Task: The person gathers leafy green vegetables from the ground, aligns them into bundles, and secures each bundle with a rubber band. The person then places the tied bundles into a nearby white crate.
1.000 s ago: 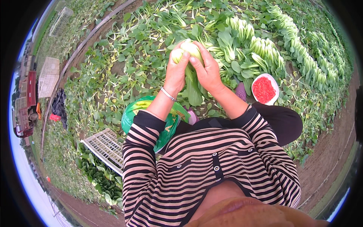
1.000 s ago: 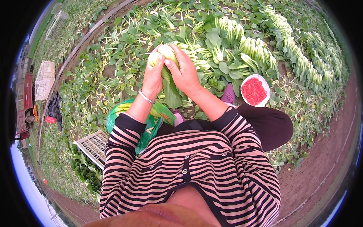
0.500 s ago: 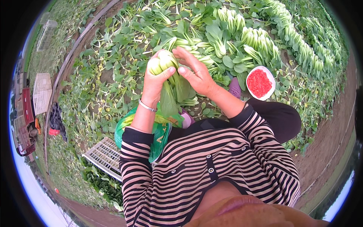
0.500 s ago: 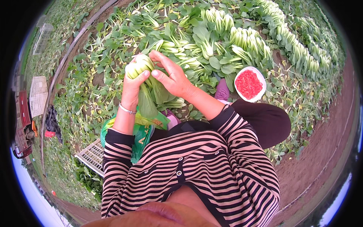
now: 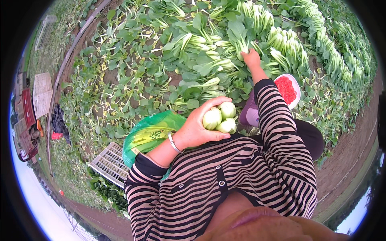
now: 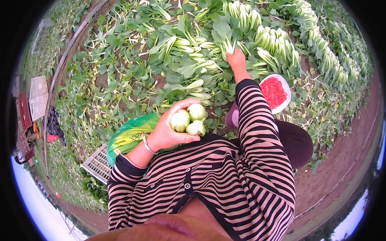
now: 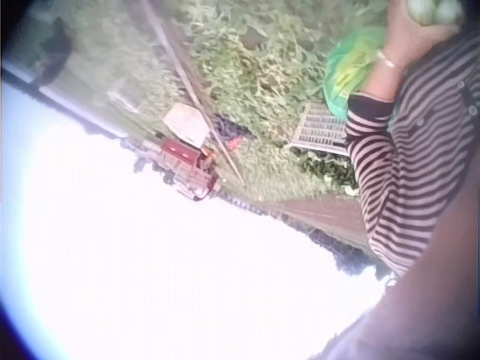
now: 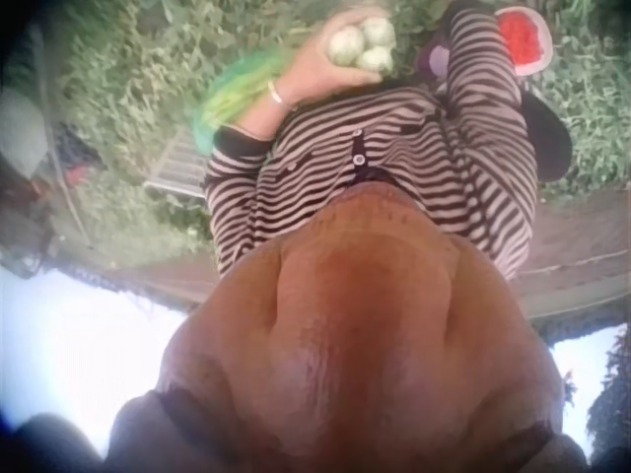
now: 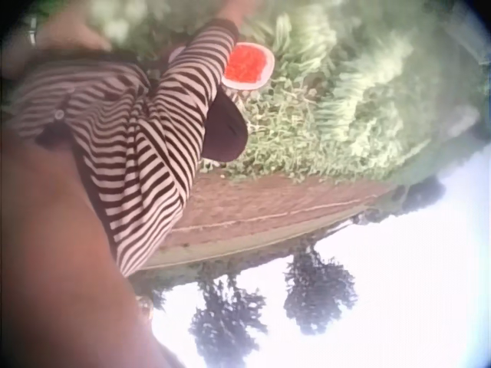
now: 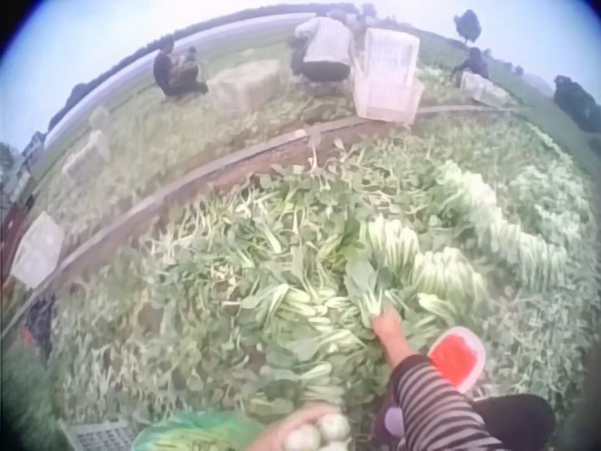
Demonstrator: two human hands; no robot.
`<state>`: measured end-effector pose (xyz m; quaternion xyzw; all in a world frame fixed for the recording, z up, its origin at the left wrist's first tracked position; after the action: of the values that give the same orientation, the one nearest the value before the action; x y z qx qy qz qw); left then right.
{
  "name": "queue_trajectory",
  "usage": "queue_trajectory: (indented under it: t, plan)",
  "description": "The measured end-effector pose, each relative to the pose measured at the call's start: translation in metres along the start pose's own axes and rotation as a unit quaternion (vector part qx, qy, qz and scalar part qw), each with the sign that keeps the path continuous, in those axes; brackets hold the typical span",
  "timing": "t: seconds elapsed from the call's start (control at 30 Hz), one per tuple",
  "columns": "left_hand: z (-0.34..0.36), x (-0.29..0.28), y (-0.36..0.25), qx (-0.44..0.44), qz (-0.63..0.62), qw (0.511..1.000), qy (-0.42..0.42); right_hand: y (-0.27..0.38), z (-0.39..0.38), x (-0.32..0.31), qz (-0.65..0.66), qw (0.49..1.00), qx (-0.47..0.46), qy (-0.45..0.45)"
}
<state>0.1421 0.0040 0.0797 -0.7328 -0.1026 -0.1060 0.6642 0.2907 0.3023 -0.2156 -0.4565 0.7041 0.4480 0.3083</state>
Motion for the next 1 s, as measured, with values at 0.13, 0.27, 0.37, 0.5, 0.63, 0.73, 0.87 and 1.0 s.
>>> queue_trajectory:
  t: [0.13,0.27,0.37,0.5,0.63,0.73,0.87,1.0]
  plan:
    - [-0.010,0.029,-0.003,0.033,0.113,0.986,0.119,0.007,-0.002,-0.028,0.200,0.979,-0.027,-0.029]
    - [-0.015,0.039,-0.006,0.046,0.117,0.982,0.141,0.002,-0.012,-0.066,0.444,0.894,-0.014,0.062]
    - [-0.018,0.044,-0.006,0.037,0.120,0.982,0.143,0.011,-0.047,-0.114,0.393,0.913,-0.101,0.050]
    - [-0.017,0.042,-0.004,0.061,0.135,0.981,0.123,0.036,-0.121,-0.168,0.106,0.932,-0.337,-0.083]
    - [-0.007,0.022,0.010,0.044,0.147,0.987,0.052,0.057,-0.191,-0.172,0.160,0.924,-0.342,0.064]
    - [0.001,0.007,0.007,0.090,0.268,0.959,0.016,0.067,-0.240,-0.165,0.291,0.879,-0.292,0.242]
    - [-0.003,-0.002,0.032,-0.021,0.030,0.999,0.004,0.068,-0.271,-0.143,0.476,0.779,-0.218,0.345]
    - [-0.007,0.005,0.021,-0.018,0.018,0.999,0.028,0.069,-0.273,-0.128,0.479,0.767,-0.217,0.367]
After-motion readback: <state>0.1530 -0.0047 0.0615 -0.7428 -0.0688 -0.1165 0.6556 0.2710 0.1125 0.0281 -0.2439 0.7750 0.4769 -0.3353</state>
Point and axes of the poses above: each hand's wrist, its own z-axis towards the middle knuckle, its own x-axis out of the palm, y = z × x, the point moved 7 cm from there along z, towards the middle knuckle, and after that the axes turned 10 degrees about x, right-handed, at the moved point
